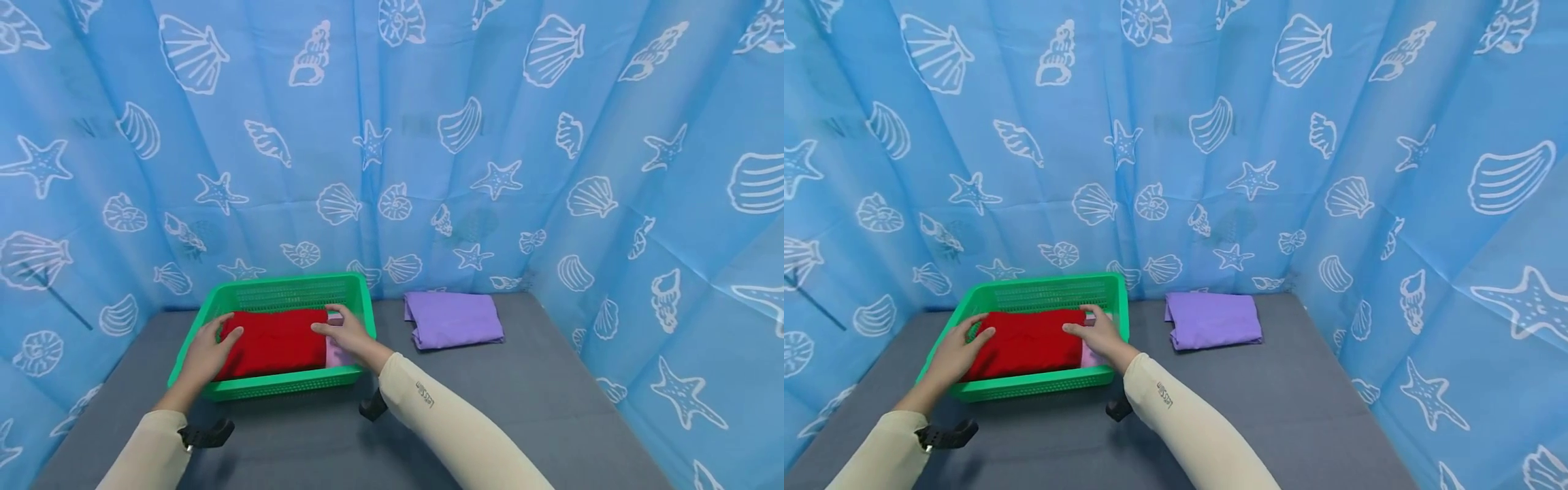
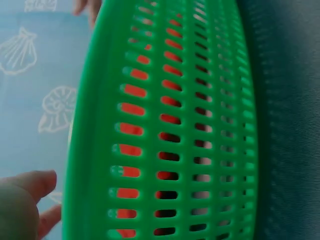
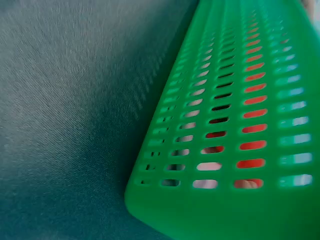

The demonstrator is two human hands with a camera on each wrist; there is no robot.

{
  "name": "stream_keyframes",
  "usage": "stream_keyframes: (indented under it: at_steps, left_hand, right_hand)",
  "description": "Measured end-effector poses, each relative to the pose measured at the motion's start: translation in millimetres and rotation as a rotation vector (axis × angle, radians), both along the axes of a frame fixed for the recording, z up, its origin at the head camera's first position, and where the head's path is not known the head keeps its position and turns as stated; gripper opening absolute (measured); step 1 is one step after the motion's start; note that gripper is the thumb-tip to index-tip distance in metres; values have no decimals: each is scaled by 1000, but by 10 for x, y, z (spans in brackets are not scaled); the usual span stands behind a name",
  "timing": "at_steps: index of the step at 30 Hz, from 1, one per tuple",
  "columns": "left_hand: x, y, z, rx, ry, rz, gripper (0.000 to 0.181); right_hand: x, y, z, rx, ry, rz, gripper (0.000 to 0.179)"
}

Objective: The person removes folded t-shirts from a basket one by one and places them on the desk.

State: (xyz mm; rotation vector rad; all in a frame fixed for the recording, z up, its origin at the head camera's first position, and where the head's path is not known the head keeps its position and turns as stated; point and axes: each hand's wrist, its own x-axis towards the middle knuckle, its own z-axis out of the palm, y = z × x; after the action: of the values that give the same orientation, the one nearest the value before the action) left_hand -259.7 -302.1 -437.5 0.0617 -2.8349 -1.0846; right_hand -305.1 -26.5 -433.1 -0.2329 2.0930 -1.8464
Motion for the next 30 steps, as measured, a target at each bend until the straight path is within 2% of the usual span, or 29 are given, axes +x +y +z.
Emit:
stream_keyframes:
  at_steps: [3,7,10,12,17,19,24,30]
  left_hand:
    - [-70,-30,14,36,-100,18,77]
    - [-150,-56,11,161,-243,41,86]
    - [-202,-75,-13,231,-302,35,88]
    - [-236,-90,-42,264,-318,30,90]
    - [-307,-123,-127,225,-329,22,97]
    - [-327,-129,-155,213,-340,28,100]
    - [-396,-112,-198,253,-370,50,106]
    - [-447,-77,-253,265,-389,91,103]
  right_hand:
    - [-67,-41,-51,50,-65,-10,66]
    - [-137,-96,-114,55,-138,-17,71]
    - [-170,-132,-138,29,-164,-33,71]
    - [-186,-147,-142,25,-167,-38,73]
    - [-228,-194,-150,32,-168,1,78]
    - [-248,-215,-163,55,-170,26,78]
    - [-300,-251,-209,80,-188,48,78]
    - [-331,-266,-238,118,-162,80,80]
